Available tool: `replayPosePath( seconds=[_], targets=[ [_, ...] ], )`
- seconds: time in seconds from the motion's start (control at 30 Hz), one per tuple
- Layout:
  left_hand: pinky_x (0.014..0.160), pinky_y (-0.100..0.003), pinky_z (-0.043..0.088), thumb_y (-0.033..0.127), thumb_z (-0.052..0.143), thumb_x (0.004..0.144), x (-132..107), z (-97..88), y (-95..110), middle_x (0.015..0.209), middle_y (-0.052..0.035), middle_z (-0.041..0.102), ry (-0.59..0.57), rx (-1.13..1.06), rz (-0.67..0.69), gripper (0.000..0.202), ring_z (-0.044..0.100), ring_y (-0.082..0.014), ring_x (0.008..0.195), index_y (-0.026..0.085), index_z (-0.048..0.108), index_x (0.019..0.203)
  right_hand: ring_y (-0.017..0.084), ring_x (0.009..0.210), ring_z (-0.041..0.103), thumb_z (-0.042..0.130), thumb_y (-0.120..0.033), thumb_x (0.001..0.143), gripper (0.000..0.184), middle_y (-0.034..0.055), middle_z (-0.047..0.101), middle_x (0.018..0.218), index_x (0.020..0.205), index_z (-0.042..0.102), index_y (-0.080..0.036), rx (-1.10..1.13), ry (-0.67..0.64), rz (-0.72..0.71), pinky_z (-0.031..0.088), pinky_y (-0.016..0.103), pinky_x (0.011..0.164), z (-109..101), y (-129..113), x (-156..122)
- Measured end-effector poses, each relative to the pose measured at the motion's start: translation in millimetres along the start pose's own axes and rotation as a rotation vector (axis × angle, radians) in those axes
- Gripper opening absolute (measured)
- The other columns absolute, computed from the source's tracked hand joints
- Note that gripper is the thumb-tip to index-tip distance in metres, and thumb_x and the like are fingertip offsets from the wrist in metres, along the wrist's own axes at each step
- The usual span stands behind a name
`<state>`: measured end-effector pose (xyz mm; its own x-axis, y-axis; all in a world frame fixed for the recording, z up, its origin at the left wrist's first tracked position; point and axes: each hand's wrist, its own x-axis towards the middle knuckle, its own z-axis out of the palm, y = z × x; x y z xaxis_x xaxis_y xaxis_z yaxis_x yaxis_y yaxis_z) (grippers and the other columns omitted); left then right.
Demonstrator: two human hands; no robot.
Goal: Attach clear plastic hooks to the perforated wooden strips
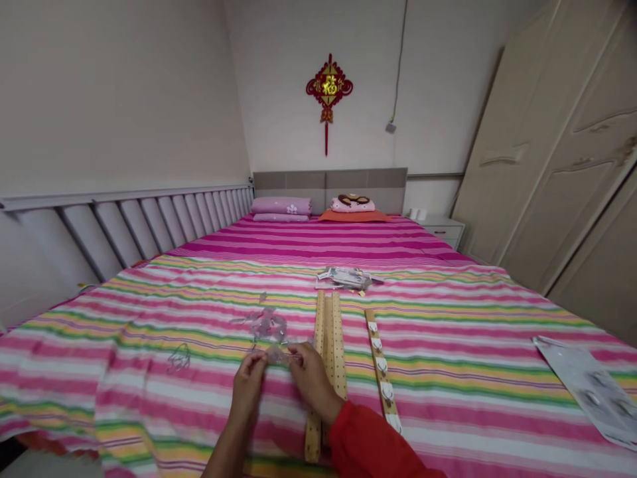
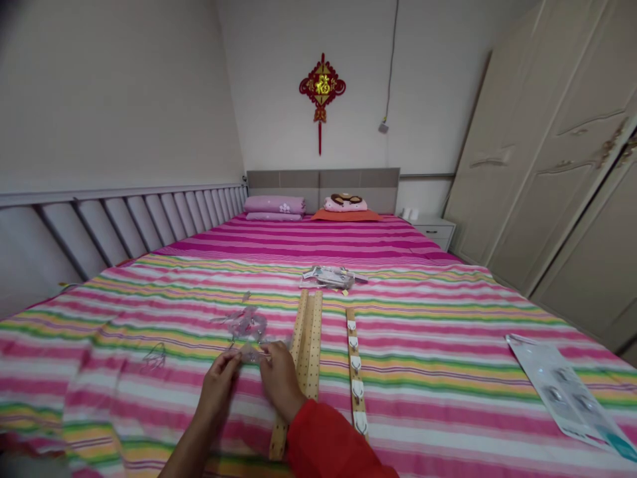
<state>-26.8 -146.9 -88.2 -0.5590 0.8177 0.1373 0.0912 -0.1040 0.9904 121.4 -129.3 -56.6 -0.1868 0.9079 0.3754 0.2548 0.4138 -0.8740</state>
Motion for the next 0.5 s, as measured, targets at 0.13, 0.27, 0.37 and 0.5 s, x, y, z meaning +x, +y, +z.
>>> replayPosePath(
  seconds=[0.13,0.27,0.37,0.5],
  targets=[
    [0.071,-0.029,0.049,0.045,0.064,0.063,-0.8,-2.3,4.6,0.075,-0.003,0.067,-0.114,0.089,0.079,0.029,0.061,-0.0208,0.075,0.019,0.064,0.074,0.019,0.081,0.06,0.053,-0.005,0.074,0.03,0.006,0.064,0.087,0.096,0.069,-0.018,-0.089,-0.022,-0.055,0.046,0.029,0.075,-0.5,0.9,12.6],
    [0.07,-0.03,0.05,0.045,0.063,0.064,-2.0,-1.6,5.6,0.074,-0.0034,0.066,-0.163,0.128,0.132,0.026,0.062,-0.0219,0.076,0.019,0.064,0.071,0.018,0.076,0.059,0.052,-0.005,0.075,0.024,0.0045,0.064,0.08,0.082,0.07,-0.019,-0.156,-0.07,-0.057,0.043,0.027,0.07,1.9,-0.5,15.7],
    [0.071,-0.031,0.05,0.045,0.062,0.065,-2.8,-1.5,6.0,0.076,-0.0042,0.067,-0.176,0.136,0.126,0.027,0.062,-0.0224,0.077,0.019,0.064,0.071,0.017,0.074,0.057,0.051,-0.003,0.074,0.023,0.0027,0.062,0.075,0.074,0.068,-0.019,-0.162,-0.071,-0.062,0.04,0.025,0.068,2.2,-0.8,15.1],
    [0.082,-0.035,0.049,0.048,0.06,0.069,-2.1,-3.8,4.0,0.094,-0.0083,0.071,-0.171,0.125,0.082,0.037,0.064,-0.025,0.092,0.018,0.067,0.089,0.015,0.068,0.053,0.053,-0.007,0.071,0.017,-0.0002,0.059,0.067,0.064,0.064,-0.018,0.03,-0.036,0.014,0.038,0.025,0.065,0.4,4.0,17.8]
  ],
)
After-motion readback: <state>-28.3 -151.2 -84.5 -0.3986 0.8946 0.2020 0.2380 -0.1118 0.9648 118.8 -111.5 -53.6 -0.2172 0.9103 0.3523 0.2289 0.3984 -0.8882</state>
